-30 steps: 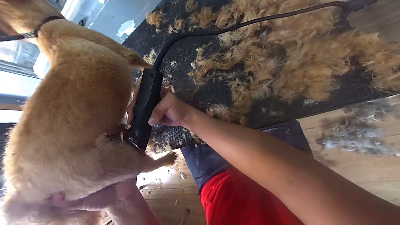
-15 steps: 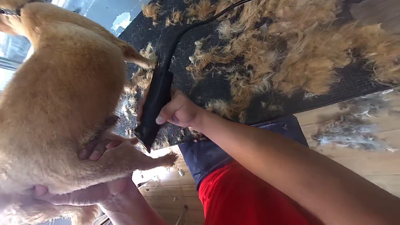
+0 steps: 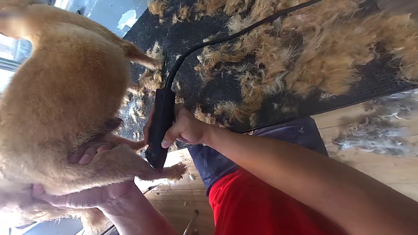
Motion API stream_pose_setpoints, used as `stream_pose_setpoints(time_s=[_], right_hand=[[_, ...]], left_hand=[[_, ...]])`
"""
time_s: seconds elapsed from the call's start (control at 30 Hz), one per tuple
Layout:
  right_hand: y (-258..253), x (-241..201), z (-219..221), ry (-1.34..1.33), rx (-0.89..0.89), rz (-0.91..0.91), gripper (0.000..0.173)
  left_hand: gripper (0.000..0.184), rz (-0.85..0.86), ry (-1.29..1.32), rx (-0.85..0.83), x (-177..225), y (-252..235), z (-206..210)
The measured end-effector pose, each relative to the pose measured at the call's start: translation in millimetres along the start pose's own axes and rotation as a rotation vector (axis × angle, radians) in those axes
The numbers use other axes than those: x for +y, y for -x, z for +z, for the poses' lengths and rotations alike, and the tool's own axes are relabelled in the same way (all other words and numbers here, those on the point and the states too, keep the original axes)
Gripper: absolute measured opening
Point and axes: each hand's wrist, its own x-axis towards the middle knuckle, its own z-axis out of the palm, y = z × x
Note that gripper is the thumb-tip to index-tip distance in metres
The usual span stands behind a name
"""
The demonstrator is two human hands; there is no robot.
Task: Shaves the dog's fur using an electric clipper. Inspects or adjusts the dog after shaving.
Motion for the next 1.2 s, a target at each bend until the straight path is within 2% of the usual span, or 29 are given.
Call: stream_pose_setpoints(time_s=[0.07,0.13,0.23,0.3,0.4,0.6,0.7,0.8,0.87,0.93,1.03,1.2], right_hand=[[9,-14,0,0.196,0.006,0.099,0.055],[13,-35,6,0.397,0.051,0.062,0.064],[17,-64,30,0.543,0.111,-0.329,0.064],[15,-71,52,0.617,0.139,-0.601,0.065],[16,-64,64,0.759,0.107,-0.767,0.064],[37,-37,53,0.909,0.091,-0.791,0.055],[45,-35,49,0.976,0.040,-0.648,0.055],[46,-51,51,1.085,-0.019,-0.488,0.064],[44,-56,55,1.072,-0.003,-0.561,0.061],[40,-55,64,1.025,0.031,-0.673,0.057],[42,-57,77,1.117,0.001,-0.652,0.057],[57,-60,68,1.402,-0.223,-0.503,0.060]], left_hand=[[0.051,-0.006,0.007,-0.004,-5,1,5],[0.056,-0.069,0.050,-0.013,-10,5,12],[0.058,-0.123,0.066,0.022,-16,9,23],[0.055,-0.070,0.060,0.072,-21,11,32],[0.057,-0.027,0.041,0.113,-25,12,40],[0.052,-0.014,0.052,0.055,-26,11,45],[0.050,-0.010,0.054,0.058,-25,10,41],[0.049,-0.001,0.041,0.055,-25,9,42],[0.048,-0.005,0.040,0.024,-25,9,44],[0.040,0.014,0.037,0.005,-27,11,51],[0.033,0.007,-0.009,-0.017,-30,11,56],[0.051,-0.068,0.070,0.015,-33,4,44]])
